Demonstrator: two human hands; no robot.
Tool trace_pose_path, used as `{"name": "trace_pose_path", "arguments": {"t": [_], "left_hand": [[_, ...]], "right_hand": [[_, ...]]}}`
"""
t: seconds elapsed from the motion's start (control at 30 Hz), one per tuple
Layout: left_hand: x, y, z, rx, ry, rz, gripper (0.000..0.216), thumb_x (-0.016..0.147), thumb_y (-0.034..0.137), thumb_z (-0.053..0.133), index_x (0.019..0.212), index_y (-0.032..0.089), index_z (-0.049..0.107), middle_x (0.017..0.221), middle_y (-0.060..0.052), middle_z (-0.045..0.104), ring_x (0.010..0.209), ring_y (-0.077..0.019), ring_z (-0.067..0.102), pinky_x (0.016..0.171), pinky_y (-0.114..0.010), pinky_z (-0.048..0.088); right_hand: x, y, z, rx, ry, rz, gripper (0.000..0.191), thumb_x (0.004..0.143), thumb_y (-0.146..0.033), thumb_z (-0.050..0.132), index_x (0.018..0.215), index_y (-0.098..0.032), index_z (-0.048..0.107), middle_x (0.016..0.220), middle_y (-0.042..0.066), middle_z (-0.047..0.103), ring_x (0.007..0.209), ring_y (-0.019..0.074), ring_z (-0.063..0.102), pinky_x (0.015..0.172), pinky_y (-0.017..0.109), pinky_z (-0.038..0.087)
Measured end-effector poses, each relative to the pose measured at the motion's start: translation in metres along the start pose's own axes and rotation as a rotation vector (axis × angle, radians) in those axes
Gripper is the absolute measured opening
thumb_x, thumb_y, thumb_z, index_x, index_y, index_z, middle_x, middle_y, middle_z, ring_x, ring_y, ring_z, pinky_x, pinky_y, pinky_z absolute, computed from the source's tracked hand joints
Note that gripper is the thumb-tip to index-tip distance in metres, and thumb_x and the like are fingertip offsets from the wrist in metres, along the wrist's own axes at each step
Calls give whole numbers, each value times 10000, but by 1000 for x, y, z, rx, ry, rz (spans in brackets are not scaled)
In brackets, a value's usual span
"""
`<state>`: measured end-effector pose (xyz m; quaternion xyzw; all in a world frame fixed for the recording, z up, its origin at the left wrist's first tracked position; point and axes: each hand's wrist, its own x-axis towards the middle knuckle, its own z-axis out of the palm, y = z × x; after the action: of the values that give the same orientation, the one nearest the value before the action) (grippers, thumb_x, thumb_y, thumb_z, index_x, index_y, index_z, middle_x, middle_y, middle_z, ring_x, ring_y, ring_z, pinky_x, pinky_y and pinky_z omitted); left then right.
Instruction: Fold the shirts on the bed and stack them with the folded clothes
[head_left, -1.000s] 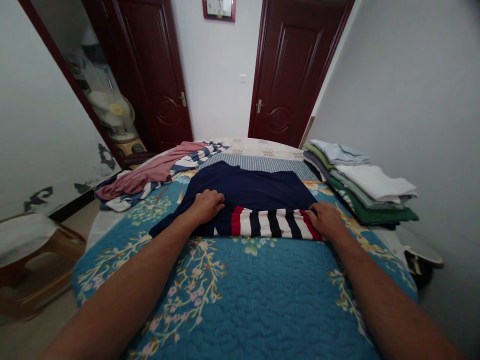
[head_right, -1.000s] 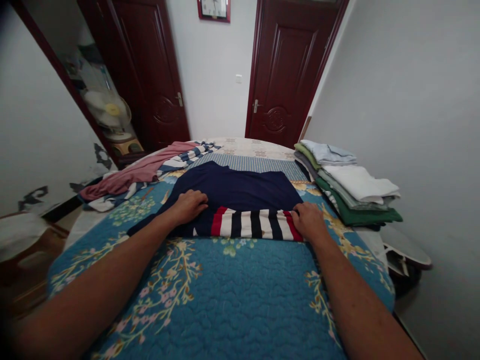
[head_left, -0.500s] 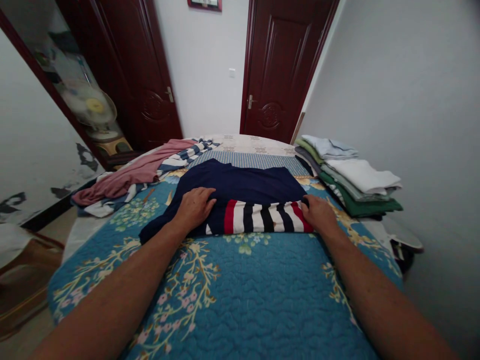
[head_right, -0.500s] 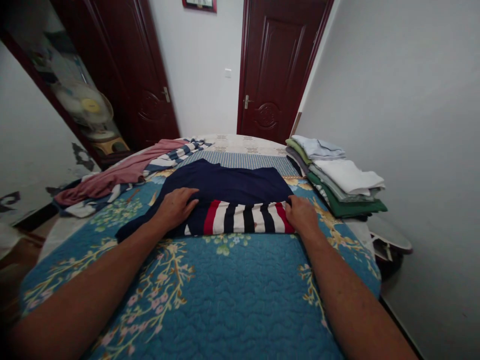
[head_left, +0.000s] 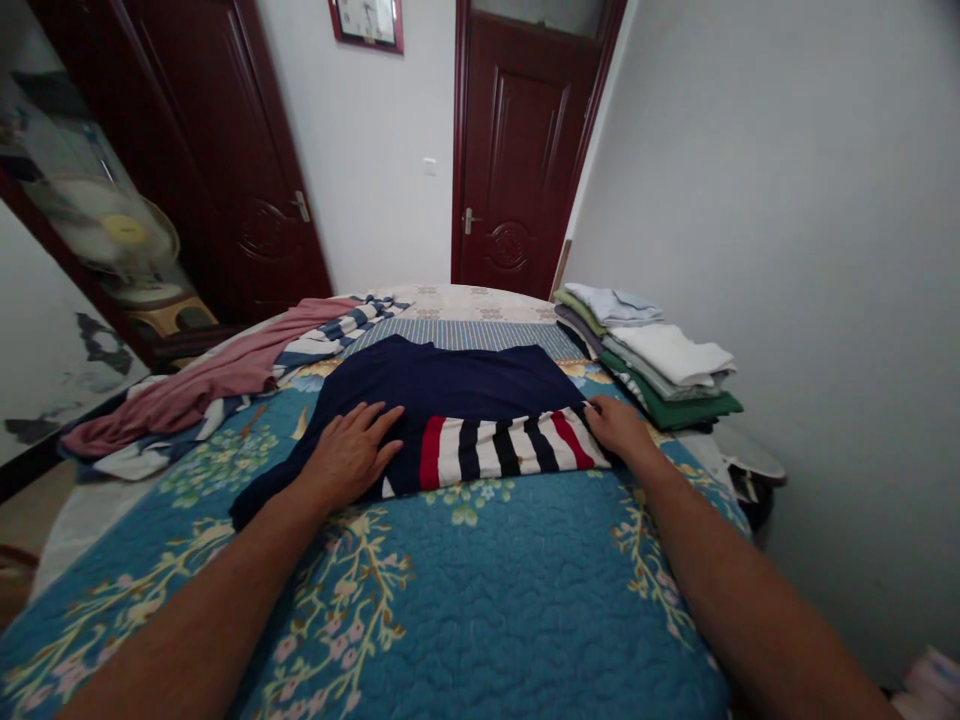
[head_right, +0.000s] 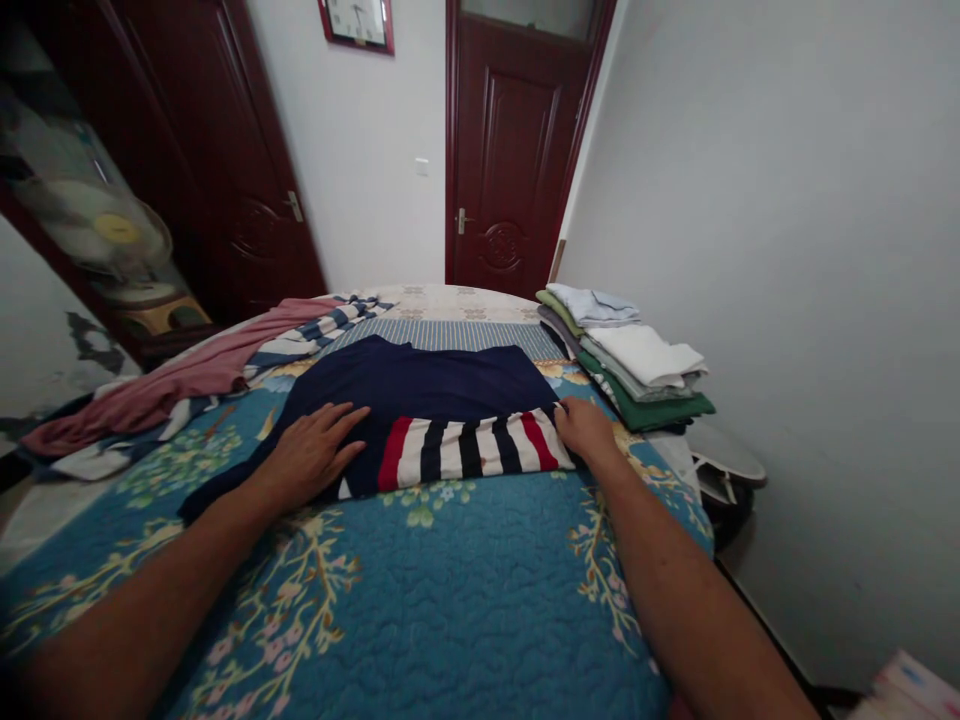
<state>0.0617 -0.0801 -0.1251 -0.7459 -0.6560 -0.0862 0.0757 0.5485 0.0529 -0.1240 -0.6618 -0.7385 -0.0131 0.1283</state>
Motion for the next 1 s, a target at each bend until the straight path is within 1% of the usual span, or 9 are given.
{"name": "trace_pose_path", "arguments": {"t": [0.13,0.23,0.37,0.47,0.6,0.67,0.77,0.9,1.0], "left_hand": [[-5,-39,5,65,32,-218,679,1090,515,342,1626,137,520,1561,-213,611,1438,-400,577,1191,-540,458],[-7,-49,9,40,40,-266,693,1091,495,279,1583,90,548,1481,-219,662,1376,-386,618,1157,-512,488],[-6,-48,12,20,62,-266,674,1075,457,287,1555,84,578,1470,-222,667,1360,-384,623,1152,-525,493],[-6,-48,14,30,67,-278,704,1068,485,291,1567,71,566,1484,-224,658,1379,-390,609,1162,-535,488],[-7,-48,17,62,84,-268,705,1062,490,295,1560,86,588,1506,-227,642,1423,-393,580,1182,-551,475],[-8,-48,19,78,93,-273,683,1059,479,310,1554,111,603,1522,-218,637,1427,-389,582,1185,-557,477],[-9,-46,20,97,102,-273,668,1062,469,311,1545,126,620,1529,-212,636,1444,-390,577,1188,-563,481],[-12,-46,21,103,117,-275,657,1062,470,313,1544,153,626,1538,-196,634,1471,-396,555,1184,-569,486],[-13,-47,22,97,119,-275,659,1061,482,313,1544,162,627,1545,-190,627,1460,-396,564,1185,-572,486]], "right_hand": [[31,-4,-8,-6,-22,-1,409,1078,-353,508,1317,-134,758,1333,168,773,1262,266,707,1077,302,483],[58,-17,-10,-7,-32,37,418,1084,-362,496,1308,-134,766,1337,175,772,1276,263,704,1081,296,476],[94,-39,-3,2,-58,85,421,1075,-374,506,1296,-145,781,1321,177,781,1259,265,716,1052,293,489],[121,-52,7,6,-71,100,431,1063,-375,527,1306,-126,783,1317,199,779,1261,271,717,1061,296,489],[154,-63,16,17,-88,121,455,1032,-402,598,1299,-82,783,1314,235,769,1266,291,718,1080,308,487],[168,-67,20,28,-85,132,483,1030,-414,599,1333,-77,766,1341,238,756,1277,293,714,1080,309,490],[186,-71,26,41,-79,152,499,1035,-412,564,1347,-73,757,1340,238,755,1274,294,715,1067,316,504],[203,-73,35,51,-89,167,399,1012,-339,563,1217,-104,812,1248,208,794,1208,286,737,1003,308,532],[209,-73,42,52,-62,178,413,1028,-286,516,1267,-84,786,1273,225,781,1214,292,730,997,318,533]]}}
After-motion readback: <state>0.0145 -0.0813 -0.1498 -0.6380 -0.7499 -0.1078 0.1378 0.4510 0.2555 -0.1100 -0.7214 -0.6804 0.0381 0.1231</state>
